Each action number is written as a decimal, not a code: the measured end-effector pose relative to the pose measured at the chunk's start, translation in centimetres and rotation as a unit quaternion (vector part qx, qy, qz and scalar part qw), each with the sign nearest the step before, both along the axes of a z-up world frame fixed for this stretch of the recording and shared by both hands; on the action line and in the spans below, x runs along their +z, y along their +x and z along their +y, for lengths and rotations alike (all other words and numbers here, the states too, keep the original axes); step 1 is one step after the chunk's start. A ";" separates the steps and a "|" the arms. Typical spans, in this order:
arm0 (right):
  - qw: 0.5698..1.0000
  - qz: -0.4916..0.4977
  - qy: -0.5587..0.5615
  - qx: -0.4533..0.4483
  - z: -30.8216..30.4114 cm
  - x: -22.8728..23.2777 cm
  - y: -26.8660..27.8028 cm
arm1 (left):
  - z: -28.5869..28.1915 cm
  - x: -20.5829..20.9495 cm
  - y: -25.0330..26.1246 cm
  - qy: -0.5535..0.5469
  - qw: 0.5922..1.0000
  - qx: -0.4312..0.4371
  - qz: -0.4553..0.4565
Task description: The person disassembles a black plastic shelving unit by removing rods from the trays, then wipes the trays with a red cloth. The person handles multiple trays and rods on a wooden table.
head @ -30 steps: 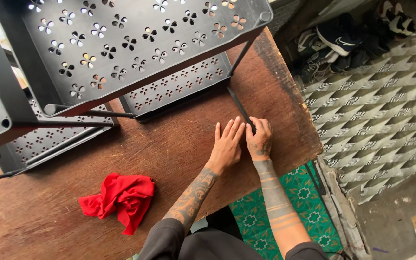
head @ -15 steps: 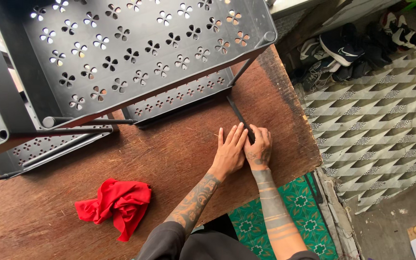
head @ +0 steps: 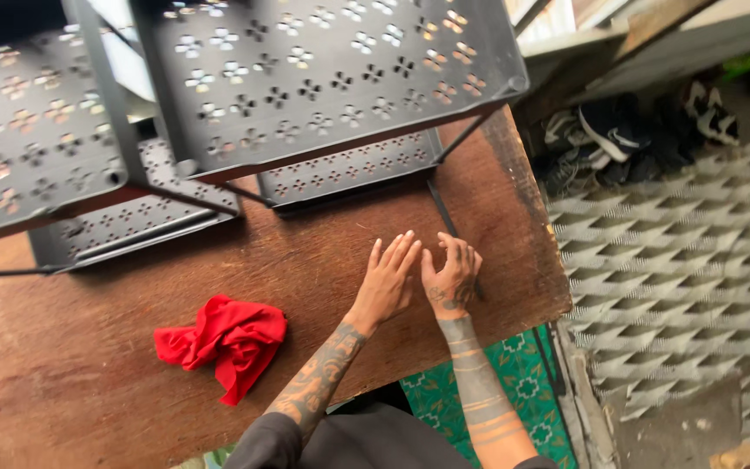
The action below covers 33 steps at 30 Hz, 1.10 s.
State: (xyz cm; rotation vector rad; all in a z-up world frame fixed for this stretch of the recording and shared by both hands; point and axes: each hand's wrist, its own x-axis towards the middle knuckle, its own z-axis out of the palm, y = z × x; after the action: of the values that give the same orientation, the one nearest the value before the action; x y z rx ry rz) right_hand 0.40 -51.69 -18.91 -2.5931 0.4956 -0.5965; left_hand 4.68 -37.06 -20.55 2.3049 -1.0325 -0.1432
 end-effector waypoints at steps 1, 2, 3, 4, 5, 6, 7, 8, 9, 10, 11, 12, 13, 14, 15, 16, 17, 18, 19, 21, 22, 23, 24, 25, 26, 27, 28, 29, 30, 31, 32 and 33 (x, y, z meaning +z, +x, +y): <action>1.000 -0.006 0.005 0.015 1.2 0.8 0.3 | 1.4 0.7 0.1 -0.008 1.000 0.011 -0.006; 0.999 -0.013 0.011 0.030 2.6 1.5 0.7 | 2.9 1.3 0.3 -0.014 1.000 0.022 -0.014; 0.999 -0.020 0.018 0.045 3.9 2.2 1.2 | 4.4 1.9 0.6 -0.021 0.999 0.032 -0.022; 0.997 -0.028 0.027 0.063 5.4 3.0 1.6 | 6.1 2.6 0.8 -0.026 0.998 0.047 -0.023; 0.995 -0.035 0.037 0.082 6.9 3.7 2.1 | 7.9 3.4 0.9 -0.031 0.997 0.061 -0.024; 0.993 -0.042 0.048 0.100 8.6 4.5 2.4 | 9.8 4.2 1.0 -0.034 0.996 0.075 -0.026; 0.991 -0.039 0.049 0.116 10.5 5.3 2.6 | 11.8 5.0 0.8 -0.044 0.994 0.095 -0.037; 0.989 -0.041 0.048 0.136 12.3 6.1 3.1 | 13.7 5.9 0.7 -0.055 0.990 0.119 -0.053; 0.986 -0.043 0.046 0.155 14.3 6.7 3.9 | 15.7 6.6 1.0 -0.067 0.985 0.142 -0.070; 0.981 -0.052 0.041 0.180 16.2 7.3 4.5 | 17.7 7.3 1.0 -0.073 0.980 0.166 -0.077; 0.976 -0.062 0.035 0.204 18.2 7.6 5.1 | 19.8 7.8 1.0 -0.079 0.975 0.189 -0.084; 0.970 -0.070 0.028 0.229 20.1 7.9 5.6 | 21.7 8.1 0.8 -0.087 0.969 0.214 -0.089; 0.966 -0.066 0.027 0.249 22.1 8.1 6.0 | 23.6 8.4 0.7 -0.090 0.965 0.230 -0.092; 0.961 -0.064 0.024 0.267 24.1 8.4 6.6 | 25.6 8.7 0.8 -0.095 0.960 0.244 -0.097; 0.956 -0.062 0.022 0.286 26.1 8.6 7.3 | 27.5 9.0 1.0 -0.099 0.956 0.257 -0.101; 0.949 -0.063 0.013 0.308 28.1 8.6 7.9 | 29.3 9.0 1.1 -0.098 0.953 0.268 -0.102; 0.942 -0.064 0.004 0.330 29.9 8.3 8.7 | 31.0 8.8 1.6 -0.097 0.950 0.278 -0.102; 0.933 -0.064 -0.005 0.354 31.6 8.0 9.4 | 32.6 8.6 1.6 -0.096 0.947 0.289 -0.101; 0.928 -0.067 -0.010 0.366 33.3 7.5 10.0 | 34.0 8.2 1.6 -0.093 0.945 0.298 -0.101; 0.921 -0.078 -0.021 0.381 36.5 6.4 11.9 | 36.8 7.5 2.5 -0.087 0.942 0.308 -0.105; 0.919 -0.067 -0.039 0.387 37.7 5.7 12.9 | 38.0 7.0 2.9 -0.085 0.941 0.312 -0.100; 0.916 -0.055 -0.056 0.393 38.7 4.9 14.0 | 39.1 6.4 3.5 -0.084 0.940 0.316 -0.094; 0.914 -0.043 -0.073 0.396 39.5 4.0 15.0 | 40.1 5.7 4.1 -0.082 0.941 0.316 -0.087; 0.916 -0.025 -0.086 0.391 40.0 3.1 16.0 | 40.6 5.0 4.7 -0.080 0.940 0.321 -0.085; 0.917 -0.008 -0.096 0.387 40.7 2.1 17.1 | 41.3 4.4 5.4 -0.074 0.939 0.326 -0.084; 0.918 0.009 -0.105 0.383 41.5 1.1 18.1 | 42.0 3.8 6.2 -0.067 0.938 0.331 -0.082; 0.917 0.011 -0.119 0.380 41.9 0.2 18.9 | 42.4 3.1 6.8 -0.061 0.938 0.330 -0.083; 0.916 0.013 -0.134 0.377 42.2 -0.7 19.6 | 42.9 2.5 7.5 -0.056 0.939 0.330 -0.083; 0.916 0.017 -0.151 0.371 42.2 -1.5 20.4 | 43.0 1.8 8.2 -0.054 0.940 0.327 -0.082; 0.915 0.045 -0.151 0.372 42.3 -2.3 21.1 | 43.3 1.2 8.8 -0.046 0.943 0.318 -0.083; 0.913 0.076 -0.151 0.372 42.1 -3.1 21.7 | 43.4 0.7 9.3 -0.038 0.947 0.309 -0.083; 0.910 0.107 -0.150 0.372 41.9 -3.8 22.2 | 43.5 0.2 9.7 -0.031 0.950 0.300 -0.083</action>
State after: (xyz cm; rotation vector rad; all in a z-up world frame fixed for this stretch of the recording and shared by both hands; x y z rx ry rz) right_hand 22.60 -9.75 -22.74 -2.8485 -0.5703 -0.1250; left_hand 14.36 6.43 -20.37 2.4917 -0.3615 0.3271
